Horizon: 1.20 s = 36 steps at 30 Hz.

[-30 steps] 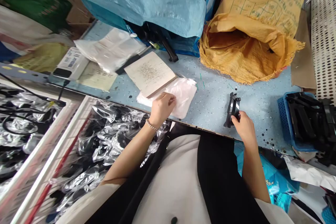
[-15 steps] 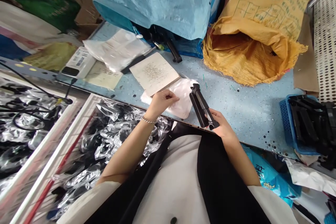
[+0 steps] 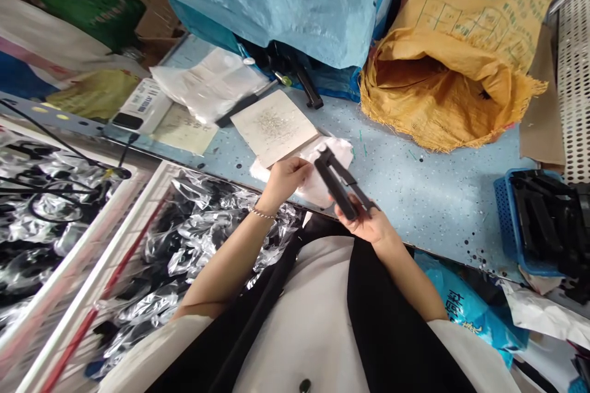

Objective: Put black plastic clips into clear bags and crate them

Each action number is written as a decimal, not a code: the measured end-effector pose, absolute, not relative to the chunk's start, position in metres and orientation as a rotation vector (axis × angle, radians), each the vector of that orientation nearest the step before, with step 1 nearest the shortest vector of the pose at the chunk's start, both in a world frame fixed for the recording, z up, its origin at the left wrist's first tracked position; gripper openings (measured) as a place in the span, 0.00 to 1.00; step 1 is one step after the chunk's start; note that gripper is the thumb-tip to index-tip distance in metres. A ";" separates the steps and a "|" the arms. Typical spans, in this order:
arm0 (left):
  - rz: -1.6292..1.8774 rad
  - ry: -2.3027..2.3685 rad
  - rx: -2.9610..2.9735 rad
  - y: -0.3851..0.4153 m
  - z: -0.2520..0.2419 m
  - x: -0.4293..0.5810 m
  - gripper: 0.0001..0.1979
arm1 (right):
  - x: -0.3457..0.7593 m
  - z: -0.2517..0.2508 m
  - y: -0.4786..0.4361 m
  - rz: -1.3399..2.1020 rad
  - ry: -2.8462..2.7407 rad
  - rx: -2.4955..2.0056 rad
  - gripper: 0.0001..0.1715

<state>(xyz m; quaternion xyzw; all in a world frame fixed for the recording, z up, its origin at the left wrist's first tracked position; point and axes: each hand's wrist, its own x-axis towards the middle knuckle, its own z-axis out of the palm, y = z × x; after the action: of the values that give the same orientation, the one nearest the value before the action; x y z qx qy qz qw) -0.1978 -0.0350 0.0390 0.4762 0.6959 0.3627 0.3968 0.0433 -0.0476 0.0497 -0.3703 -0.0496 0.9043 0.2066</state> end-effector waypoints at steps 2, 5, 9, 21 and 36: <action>0.944 1.799 1.220 -0.035 0.045 -0.201 0.11 | 0.038 0.040 -0.051 2.518 -0.194 -1.126 0.10; 1.087 1.912 1.331 -0.041 0.059 -0.212 0.07 | 0.040 0.025 -0.057 2.366 -0.294 -1.271 0.04; 1.066 1.857 1.854 -0.049 0.065 -0.223 0.11 | 0.054 0.030 -0.058 2.263 -0.388 -1.207 0.04; 0.988 1.659 1.799 -0.036 0.048 -0.234 0.20 | 0.034 0.038 -0.049 2.574 0.004 -1.011 0.13; 1.121 1.194 2.070 -0.100 0.061 -0.143 0.33 | 0.021 0.041 -0.040 1.503 -1.287 -1.352 0.12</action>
<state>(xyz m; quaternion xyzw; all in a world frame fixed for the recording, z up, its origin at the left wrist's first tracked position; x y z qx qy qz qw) -0.1433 -0.0998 0.0608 0.7598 0.4381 0.4113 0.2484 0.0214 -0.0395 0.0406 -0.5255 -0.5003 0.5841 0.3640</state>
